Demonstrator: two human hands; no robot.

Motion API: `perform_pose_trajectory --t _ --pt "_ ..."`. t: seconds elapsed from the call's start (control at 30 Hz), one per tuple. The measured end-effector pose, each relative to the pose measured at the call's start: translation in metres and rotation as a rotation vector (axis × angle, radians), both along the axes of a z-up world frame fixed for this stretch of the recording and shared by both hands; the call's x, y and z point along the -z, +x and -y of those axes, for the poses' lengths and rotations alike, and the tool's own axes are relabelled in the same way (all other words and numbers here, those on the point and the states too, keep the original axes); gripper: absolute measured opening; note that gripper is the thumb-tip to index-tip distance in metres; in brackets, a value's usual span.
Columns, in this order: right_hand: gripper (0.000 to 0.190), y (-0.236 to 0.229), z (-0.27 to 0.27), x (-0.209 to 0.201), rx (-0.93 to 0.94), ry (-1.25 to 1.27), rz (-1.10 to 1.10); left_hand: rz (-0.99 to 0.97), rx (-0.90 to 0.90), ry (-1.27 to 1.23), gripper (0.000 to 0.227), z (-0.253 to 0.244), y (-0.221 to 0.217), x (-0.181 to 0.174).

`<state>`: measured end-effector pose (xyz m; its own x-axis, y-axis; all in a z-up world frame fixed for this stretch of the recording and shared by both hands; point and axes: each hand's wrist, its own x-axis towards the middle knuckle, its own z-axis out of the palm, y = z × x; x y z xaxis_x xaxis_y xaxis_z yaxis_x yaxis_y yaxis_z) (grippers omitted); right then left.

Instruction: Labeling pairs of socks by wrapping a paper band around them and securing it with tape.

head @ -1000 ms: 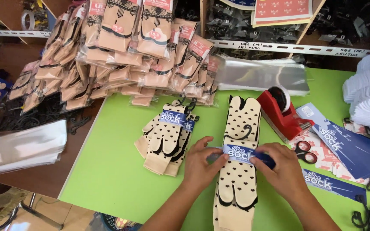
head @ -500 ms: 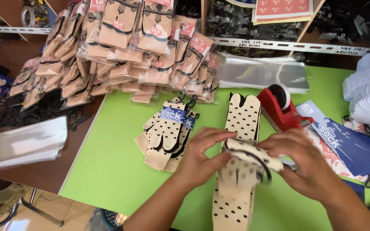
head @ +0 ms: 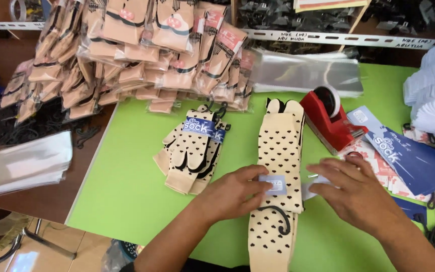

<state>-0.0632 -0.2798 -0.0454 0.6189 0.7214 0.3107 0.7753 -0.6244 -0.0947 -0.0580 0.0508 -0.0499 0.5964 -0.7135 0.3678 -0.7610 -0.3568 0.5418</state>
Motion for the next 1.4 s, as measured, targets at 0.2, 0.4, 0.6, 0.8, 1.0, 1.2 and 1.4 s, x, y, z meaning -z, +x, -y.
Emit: perform_pose_trajectory --t 0.2,0.4,0.6,0.8,1.0,1.2,1.4 --pt "0.061 0.011 -0.038 0.005 -0.047 -0.256 0.09 -0.109 -0.095 0.016 0.036 0.005 -0.005 -0.006" --pt "0.042 0.007 -0.05 0.004 0.19 0.021 -0.494 -0.326 -0.236 -0.451 0.039 0.007 -0.008 0.009" --pt "0.041 0.013 -0.059 -0.009 0.045 0.106 -0.442 -0.157 -0.029 0.07 0.043 0.007 0.012 -0.011" --pt "0.064 0.068 0.002 -0.019 0.858 0.324 -0.898 -0.418 -0.019 0.136 0.047 0.007 0.017 -0.021" --pt "0.05 0.111 0.044 -0.001 0.999 0.109 -0.653 -0.555 -0.116 0.064 0.047 0.013 0.008 -0.026" --pt "0.023 0.082 0.06 0.049 1.021 1.248 -0.745 -0.544 -0.14 0.025 0.051 0.008 0.008 -0.011" --pt "0.03 0.067 0.055 0.026 1.169 0.038 -0.565 -0.488 -0.135 -0.035 0.044 0.012 0.009 -0.008"
